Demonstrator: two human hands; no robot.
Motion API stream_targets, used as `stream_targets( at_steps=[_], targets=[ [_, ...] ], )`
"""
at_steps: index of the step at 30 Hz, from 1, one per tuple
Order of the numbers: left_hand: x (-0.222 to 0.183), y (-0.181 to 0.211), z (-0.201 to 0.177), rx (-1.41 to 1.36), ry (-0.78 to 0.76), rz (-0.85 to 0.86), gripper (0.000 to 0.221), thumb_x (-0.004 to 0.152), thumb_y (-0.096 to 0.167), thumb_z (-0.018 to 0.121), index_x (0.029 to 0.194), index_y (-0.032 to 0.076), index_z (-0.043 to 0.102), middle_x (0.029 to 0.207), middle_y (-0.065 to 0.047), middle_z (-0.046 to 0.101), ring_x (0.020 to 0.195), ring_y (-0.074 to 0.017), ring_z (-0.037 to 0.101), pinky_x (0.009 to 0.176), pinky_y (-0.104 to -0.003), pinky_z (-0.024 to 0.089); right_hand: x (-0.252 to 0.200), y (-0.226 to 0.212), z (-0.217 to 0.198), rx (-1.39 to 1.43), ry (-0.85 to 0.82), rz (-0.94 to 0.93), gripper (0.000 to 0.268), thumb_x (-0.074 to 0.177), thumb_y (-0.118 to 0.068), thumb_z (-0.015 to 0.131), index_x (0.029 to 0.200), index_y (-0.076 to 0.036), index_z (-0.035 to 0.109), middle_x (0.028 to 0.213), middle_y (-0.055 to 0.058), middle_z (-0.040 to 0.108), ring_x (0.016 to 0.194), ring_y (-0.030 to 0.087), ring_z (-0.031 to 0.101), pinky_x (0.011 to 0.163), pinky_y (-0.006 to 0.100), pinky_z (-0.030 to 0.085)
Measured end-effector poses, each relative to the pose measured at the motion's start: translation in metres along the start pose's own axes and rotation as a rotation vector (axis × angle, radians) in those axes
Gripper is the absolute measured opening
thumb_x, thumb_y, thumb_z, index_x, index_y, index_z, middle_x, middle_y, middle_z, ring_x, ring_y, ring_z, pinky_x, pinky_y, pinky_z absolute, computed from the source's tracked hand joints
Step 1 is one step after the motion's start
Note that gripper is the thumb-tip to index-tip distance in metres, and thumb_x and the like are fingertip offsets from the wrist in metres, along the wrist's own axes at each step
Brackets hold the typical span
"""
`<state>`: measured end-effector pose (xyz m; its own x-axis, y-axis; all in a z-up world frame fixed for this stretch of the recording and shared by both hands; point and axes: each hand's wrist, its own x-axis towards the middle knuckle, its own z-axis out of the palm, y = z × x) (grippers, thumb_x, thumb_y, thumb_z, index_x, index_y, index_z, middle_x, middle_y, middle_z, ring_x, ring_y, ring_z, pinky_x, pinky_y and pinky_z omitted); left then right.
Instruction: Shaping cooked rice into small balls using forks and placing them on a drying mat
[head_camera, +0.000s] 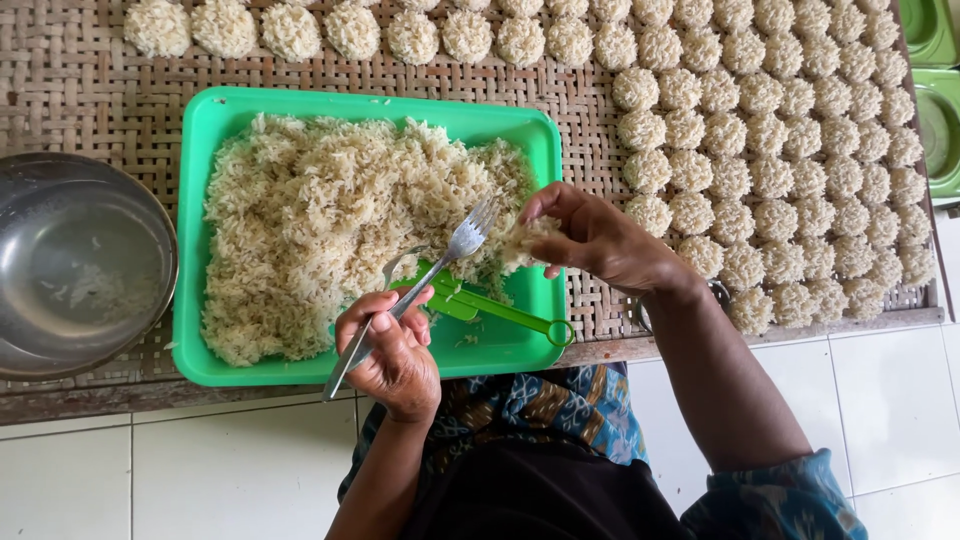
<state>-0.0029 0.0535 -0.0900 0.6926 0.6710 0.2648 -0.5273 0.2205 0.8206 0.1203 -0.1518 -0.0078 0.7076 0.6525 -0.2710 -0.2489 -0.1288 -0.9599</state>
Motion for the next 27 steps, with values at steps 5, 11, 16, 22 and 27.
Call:
stream_targets(
  at_steps=[5, 11, 16, 22, 27],
  targets=[
    [-0.001, -0.001, -0.001, -0.01, -0.003, -0.001, 0.02, 0.108, 0.02, 0.048, 0.106, 0.001, 0.052, 0.084, -0.029, 0.072, 0.052, -0.0114, 0.055, 0.042, -0.018, 0.037, -0.002, -0.006, 0.004, 0.033, 0.022, -0.02, 0.035, 0.092, -0.003, 0.066, 0.123, -0.001, 0.05, 0.112, 0.019, 0.057, 0.094, 0.024, 0.063, 0.076, 0.029, 0.064],
    [0.001, -0.004, -0.002, -0.005, -0.017, 0.019, 0.021, 0.109, 0.02, 0.047, 0.107, 0.0, 0.052, 0.084, -0.029, 0.071, 0.054, -0.0099, 0.055, 0.042, -0.017, 0.037, -0.004, 0.021, -0.007, 0.298, 0.06, 0.012, 0.039, 0.09, -0.007, 0.07, 0.124, -0.004, 0.052, 0.118, 0.019, 0.058, 0.097, 0.025, 0.066, 0.079, 0.031, 0.066],
    [0.001, -0.003, -0.002, -0.013, -0.016, 0.02, 0.021, 0.109, 0.02, 0.047, 0.107, 0.0, 0.053, 0.084, -0.028, 0.072, 0.054, -0.0088, 0.055, 0.041, -0.016, 0.037, -0.007, 0.048, -0.011, 0.587, 0.055, 0.007, 0.043, 0.088, -0.006, 0.071, 0.126, -0.001, 0.053, 0.117, 0.026, 0.061, 0.09, 0.028, 0.07, 0.073, 0.032, 0.069],
    [0.001, -0.004, 0.002, -0.026, 0.009, 0.033, 0.022, 0.108, 0.02, 0.047, 0.105, -0.001, 0.051, 0.082, -0.026, 0.07, 0.055, -0.0091, 0.059, 0.041, -0.014, 0.035, -0.059, 0.038, -0.023, 0.733, 0.036, -0.112, 0.041, 0.09, -0.008, 0.07, 0.123, 0.002, 0.048, 0.119, 0.033, 0.06, 0.093, 0.036, 0.074, 0.072, 0.033, 0.069],
    [-0.006, 0.009, 0.0, 0.026, 0.004, -0.072, 0.015, 0.111, 0.024, 0.051, 0.115, 0.01, 0.049, 0.099, -0.017, 0.066, 0.068, -0.0152, 0.061, 0.051, -0.02, 0.037, -0.147, 0.004, -0.074, 0.503, -0.125, -0.272, 0.041, 0.102, -0.013, 0.077, 0.132, 0.003, 0.054, 0.141, 0.028, 0.055, 0.119, 0.031, 0.064, 0.091, 0.031, 0.064]
  ],
)
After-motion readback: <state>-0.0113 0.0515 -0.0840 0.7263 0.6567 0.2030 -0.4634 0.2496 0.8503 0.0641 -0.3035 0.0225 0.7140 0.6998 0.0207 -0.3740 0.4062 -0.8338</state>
